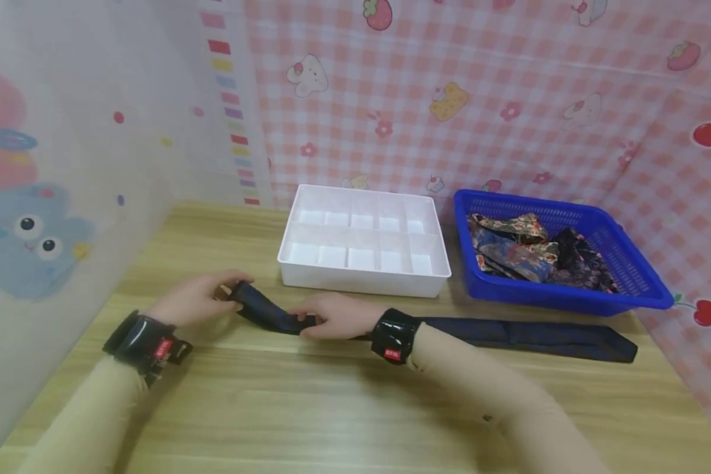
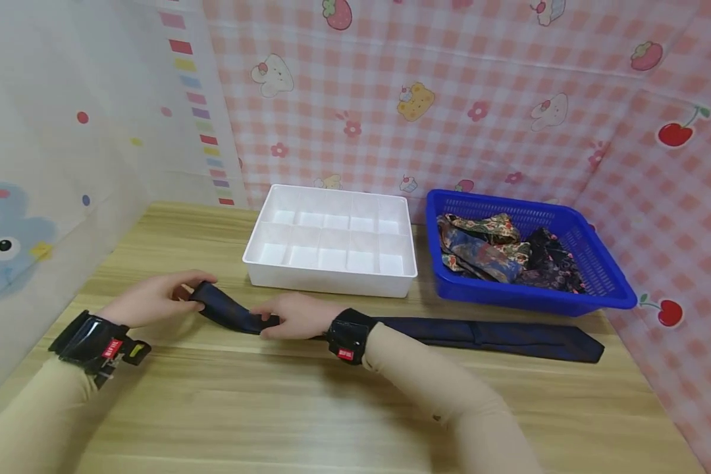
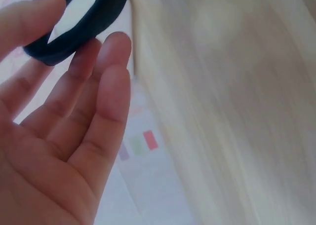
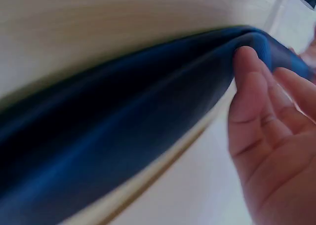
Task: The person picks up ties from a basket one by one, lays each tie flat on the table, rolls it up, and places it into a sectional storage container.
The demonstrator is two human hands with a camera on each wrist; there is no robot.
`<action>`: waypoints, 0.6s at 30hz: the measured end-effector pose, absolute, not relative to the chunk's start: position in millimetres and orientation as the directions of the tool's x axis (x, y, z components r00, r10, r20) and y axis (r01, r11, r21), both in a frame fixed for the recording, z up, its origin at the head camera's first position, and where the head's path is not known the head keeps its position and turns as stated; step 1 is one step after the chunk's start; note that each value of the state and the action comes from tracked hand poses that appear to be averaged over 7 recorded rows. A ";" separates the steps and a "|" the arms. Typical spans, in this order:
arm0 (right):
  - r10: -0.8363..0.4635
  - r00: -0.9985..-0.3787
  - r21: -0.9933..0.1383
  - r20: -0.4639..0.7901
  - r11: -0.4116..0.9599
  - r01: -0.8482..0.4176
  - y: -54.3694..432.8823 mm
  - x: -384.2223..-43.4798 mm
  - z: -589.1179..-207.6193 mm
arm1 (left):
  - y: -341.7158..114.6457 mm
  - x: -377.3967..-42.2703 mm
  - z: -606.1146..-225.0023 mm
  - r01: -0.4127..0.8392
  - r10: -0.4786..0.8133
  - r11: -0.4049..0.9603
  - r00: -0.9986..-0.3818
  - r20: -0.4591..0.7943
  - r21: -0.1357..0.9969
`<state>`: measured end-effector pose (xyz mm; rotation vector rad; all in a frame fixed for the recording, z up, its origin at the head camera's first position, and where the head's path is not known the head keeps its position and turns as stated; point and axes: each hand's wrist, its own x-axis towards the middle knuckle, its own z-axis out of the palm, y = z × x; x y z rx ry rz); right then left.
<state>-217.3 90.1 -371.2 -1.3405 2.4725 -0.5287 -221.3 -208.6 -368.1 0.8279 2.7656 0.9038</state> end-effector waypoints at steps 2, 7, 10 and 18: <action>-0.852 -0.513 -0.430 -0.100 0.502 -0.750 70.5 -222.8 -374.3 | -206.6 -220.3 -365.9 0.462 0.533 0.652 -0.843 0.070 0.601; -0.845 -0.517 -0.392 -0.139 0.526 -0.754 51.2 -227.9 -382.1 | -193.5 -218.7 -364.2 0.486 0.583 0.527 -0.803 0.120 0.697; -0.844 -0.520 -0.415 -0.134 0.524 -0.744 49.8 -230.7 -385.9 | -187.4 -217.1 -365.0 0.498 0.613 0.469 -0.778 0.137 0.729; -0.687 -0.669 -0.727 -0.282 0.609 -0.318 68.4 -233.9 -372.5 | -172.6 -215.0 -372.5 0.562 0.695 0.376 -0.697 0.177 0.737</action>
